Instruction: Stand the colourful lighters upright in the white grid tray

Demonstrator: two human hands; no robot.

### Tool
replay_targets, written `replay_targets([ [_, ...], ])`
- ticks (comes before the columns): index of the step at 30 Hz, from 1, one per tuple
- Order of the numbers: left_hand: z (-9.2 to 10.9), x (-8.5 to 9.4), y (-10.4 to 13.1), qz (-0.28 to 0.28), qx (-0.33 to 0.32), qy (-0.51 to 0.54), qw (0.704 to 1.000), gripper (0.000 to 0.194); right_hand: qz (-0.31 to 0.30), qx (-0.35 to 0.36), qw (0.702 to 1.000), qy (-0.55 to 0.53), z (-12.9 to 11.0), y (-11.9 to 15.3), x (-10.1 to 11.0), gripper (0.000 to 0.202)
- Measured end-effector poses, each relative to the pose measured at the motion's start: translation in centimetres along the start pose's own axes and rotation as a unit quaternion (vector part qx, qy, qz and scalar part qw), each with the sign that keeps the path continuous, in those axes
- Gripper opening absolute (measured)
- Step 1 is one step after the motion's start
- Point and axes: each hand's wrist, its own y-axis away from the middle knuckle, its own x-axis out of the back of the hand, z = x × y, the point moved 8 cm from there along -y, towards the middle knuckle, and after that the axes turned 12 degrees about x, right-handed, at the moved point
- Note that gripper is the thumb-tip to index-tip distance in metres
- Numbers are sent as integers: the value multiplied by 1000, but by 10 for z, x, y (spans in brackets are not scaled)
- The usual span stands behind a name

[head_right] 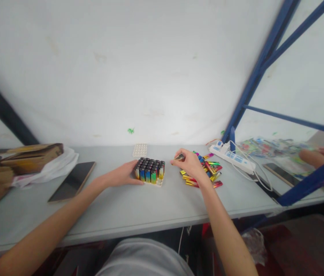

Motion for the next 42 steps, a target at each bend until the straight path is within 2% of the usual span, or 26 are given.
replay_targets([
  [8, 1, -1, 0, -3, 0, 5, 1000, 76, -80, 89, 992, -33, -33, -1, -26, 49],
  [11, 0, -1, 0, -1, -4, 3, 1000, 76, -91, 85, 984, -125, -38, -1, -35, 44],
  [13, -1, -1, -1, -2, 0, -1, 1000, 76, -63, 60, 980, -178, -34, -3, -35, 43],
  [16, -3, -1, -1, -2, 4, -5, 1000, 75, 14, 10, 976, -218, -21, -5, -30, 46],
  [18, -2, -1, -1, -1, 0, -2, 1000, 74, 23, -18, 973, -230, -14, -5, -31, 48],
  [20, -2, -1, 0, -1, -2, 1, 1000, 74, 24, -25, 978, -206, -11, -4, -32, 53],
  [23, -3, -1, 0, 1, 3, -2, 1000, 74, 58, -12, 991, -122, -13, -3, -25, 60],
  [27, -5, -4, -2, -6, 5, -16, 1000, 73, 105, -14, 994, -40, -17, -2, -20, 56],
  [30, -7, -4, -2, -7, 8, -18, 1000, 72, 118, 0, 993, -23, -20, -3, -21, 48],
  [35, -6, -4, -2, -5, 3, -8, 1000, 71, 101, 8, 995, -23, -20, -3, -28, 41],
  [42, -4, -4, -2, -7, 3, 9, 1000, 72, 105, 1, 994, -6, -18, -4, -30, 49],
])
